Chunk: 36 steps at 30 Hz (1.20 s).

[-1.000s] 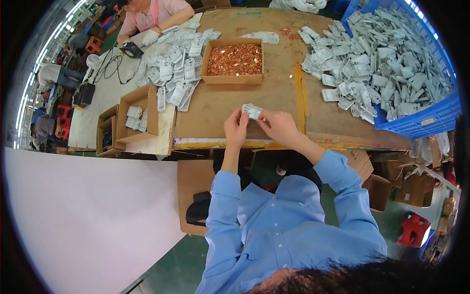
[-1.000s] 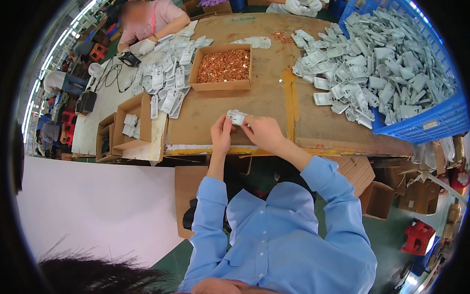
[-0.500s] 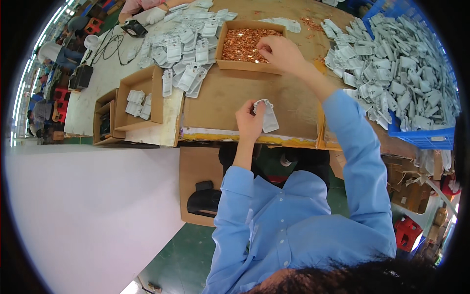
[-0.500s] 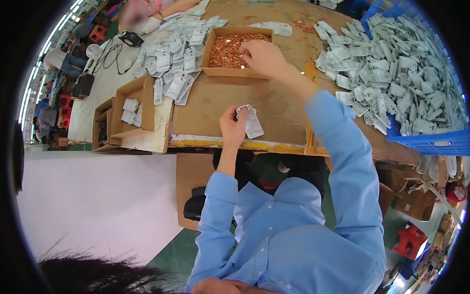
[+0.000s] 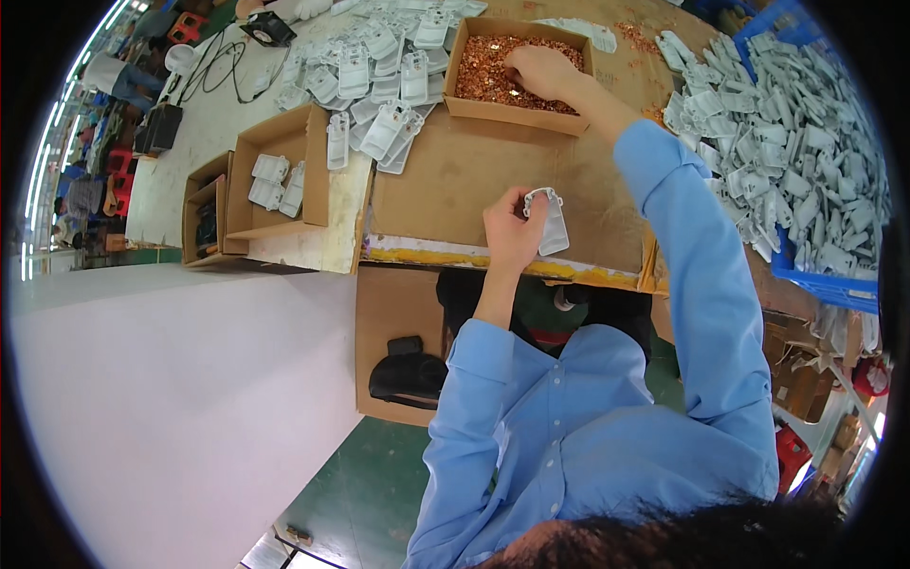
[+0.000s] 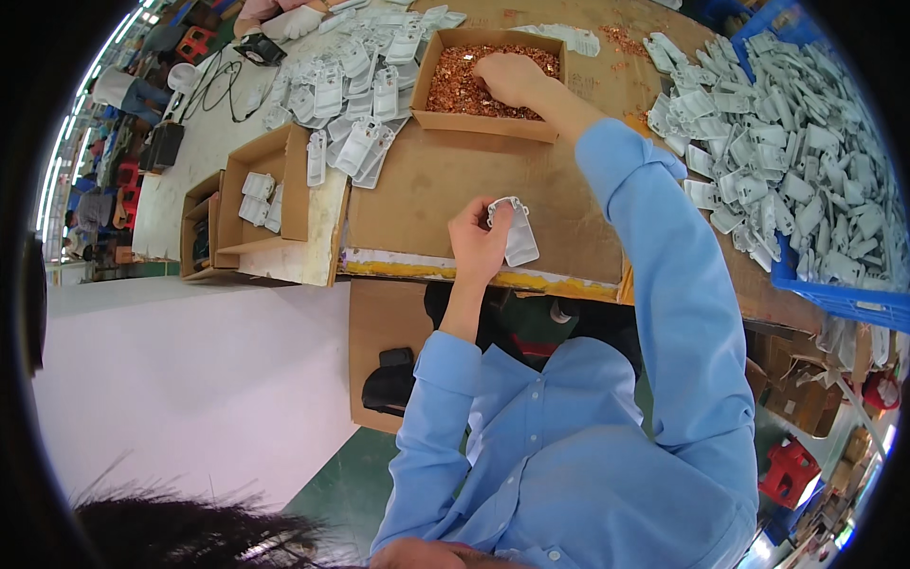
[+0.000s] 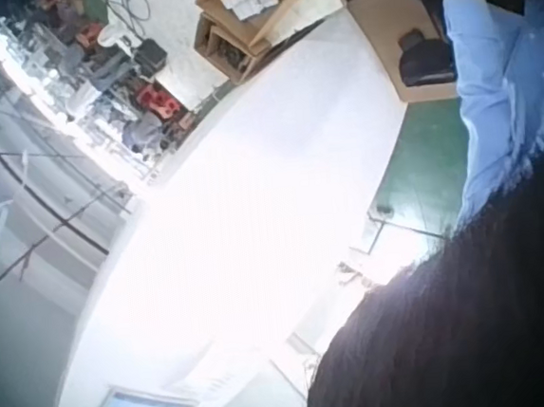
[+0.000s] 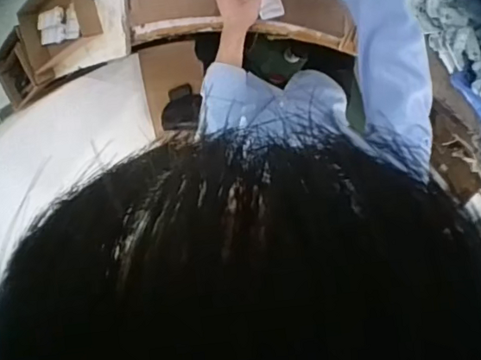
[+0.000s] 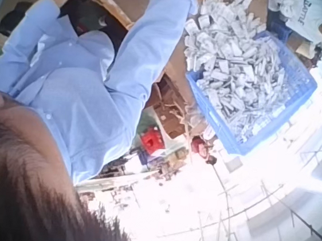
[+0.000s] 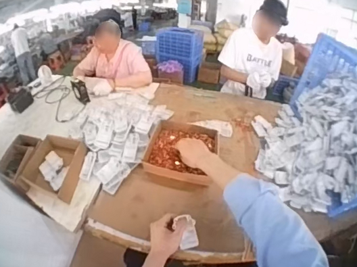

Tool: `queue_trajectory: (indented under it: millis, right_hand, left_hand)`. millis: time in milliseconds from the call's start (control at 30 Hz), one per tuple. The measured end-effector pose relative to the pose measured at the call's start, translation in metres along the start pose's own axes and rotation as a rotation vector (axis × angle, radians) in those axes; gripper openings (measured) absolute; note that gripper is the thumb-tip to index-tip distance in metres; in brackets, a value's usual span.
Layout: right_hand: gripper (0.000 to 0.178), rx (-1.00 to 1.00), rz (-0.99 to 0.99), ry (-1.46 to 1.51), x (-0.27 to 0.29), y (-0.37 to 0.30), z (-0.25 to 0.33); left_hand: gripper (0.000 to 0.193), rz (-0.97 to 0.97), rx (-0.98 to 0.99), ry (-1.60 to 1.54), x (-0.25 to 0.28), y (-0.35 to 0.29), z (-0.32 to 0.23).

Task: Manually assembling electronic components by inserting small metal pins into plastic housings at a factory workbench.

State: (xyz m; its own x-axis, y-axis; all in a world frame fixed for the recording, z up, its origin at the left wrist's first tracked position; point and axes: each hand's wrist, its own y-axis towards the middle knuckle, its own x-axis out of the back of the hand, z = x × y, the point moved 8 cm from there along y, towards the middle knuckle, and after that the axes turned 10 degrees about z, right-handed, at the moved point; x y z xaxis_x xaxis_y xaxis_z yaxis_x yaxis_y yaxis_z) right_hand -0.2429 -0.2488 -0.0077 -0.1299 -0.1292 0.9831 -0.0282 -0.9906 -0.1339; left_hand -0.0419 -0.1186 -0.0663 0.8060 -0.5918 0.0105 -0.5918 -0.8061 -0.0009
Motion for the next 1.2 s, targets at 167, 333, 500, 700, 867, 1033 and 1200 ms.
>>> queue_trajectory:
  millis: [167,333,500,700,867,1033,1200]
  right_hand:
    - [0.014,-0.018,0.036,-0.133,0.002,0.002,0.007]
    - [0.014,-0.031,0.068,-0.199,0.002,0.001,0.010]
    - [0.013,-0.053,0.089,-0.245,-0.001,0.005,0.009]
    - [0.014,-0.086,0.118,-0.260,0.008,0.007,0.018]
    - [0.020,-0.112,0.178,-0.241,0.004,0.012,0.013]
    - [0.020,-0.128,0.199,-0.201,0.003,0.015,0.009]
    - [0.020,-0.167,0.196,-0.075,0.005,0.007,0.002]
  left_hand:
    - [0.018,-0.014,-0.021,0.027,0.000,0.001,-0.002]
    - [0.018,-0.009,-0.001,0.034,0.000,0.000,-0.002]
    - [0.018,-0.012,-0.013,0.030,-0.002,0.001,-0.004]
    - [0.018,-0.008,-0.002,0.072,0.001,0.001,-0.002]
    - [0.018,-0.012,-0.033,0.065,0.000,0.000,-0.007]
    - [0.018,-0.012,-0.017,0.080,-0.001,0.000,-0.006]
    - [0.017,-0.018,-0.035,0.098,-0.002,0.000,-0.011]
